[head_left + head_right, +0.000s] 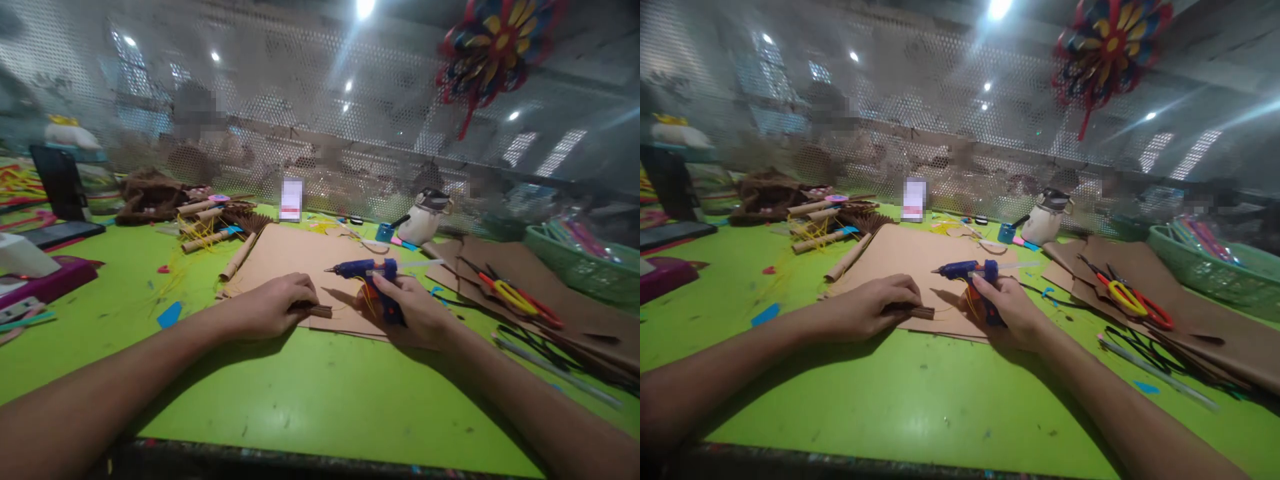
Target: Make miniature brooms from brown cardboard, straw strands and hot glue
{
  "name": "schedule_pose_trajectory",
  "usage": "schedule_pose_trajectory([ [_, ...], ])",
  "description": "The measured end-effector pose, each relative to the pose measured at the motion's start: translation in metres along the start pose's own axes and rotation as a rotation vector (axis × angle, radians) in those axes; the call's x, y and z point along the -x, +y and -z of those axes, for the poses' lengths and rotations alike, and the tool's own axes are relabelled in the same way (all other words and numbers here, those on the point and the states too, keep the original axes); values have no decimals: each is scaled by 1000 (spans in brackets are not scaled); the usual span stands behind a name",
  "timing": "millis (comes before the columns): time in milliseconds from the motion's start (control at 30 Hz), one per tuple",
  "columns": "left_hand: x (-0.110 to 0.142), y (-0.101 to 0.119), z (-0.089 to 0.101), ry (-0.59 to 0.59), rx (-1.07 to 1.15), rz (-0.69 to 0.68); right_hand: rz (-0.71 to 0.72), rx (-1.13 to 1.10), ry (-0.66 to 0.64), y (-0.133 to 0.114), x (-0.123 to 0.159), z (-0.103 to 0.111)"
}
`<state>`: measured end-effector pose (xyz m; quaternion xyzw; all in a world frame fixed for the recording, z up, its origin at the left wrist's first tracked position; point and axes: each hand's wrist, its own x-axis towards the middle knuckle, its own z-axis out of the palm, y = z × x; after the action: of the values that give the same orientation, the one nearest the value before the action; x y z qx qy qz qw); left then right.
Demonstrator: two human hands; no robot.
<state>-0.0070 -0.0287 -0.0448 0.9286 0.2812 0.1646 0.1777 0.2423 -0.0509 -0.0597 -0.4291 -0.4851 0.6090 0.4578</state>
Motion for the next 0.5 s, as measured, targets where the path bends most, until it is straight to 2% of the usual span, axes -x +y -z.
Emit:
schedule_pose_trajectory([
  [133,-4,-1,1,-6,54,37,-20,-98,-18,6,0,4],
  [233,-6,0,1,-5,84,85,-12,-85,-2,11,-2,7],
  [367,-6,1,-1,10,11,119,12,-73,-34,10,-1,6],
  [433,-7,1,-2,18,-46,113,34,-43,-63,5,2,5],
  [500,-7,0,-4,21,-92,102,64,89,-56,-2,6,5],
])
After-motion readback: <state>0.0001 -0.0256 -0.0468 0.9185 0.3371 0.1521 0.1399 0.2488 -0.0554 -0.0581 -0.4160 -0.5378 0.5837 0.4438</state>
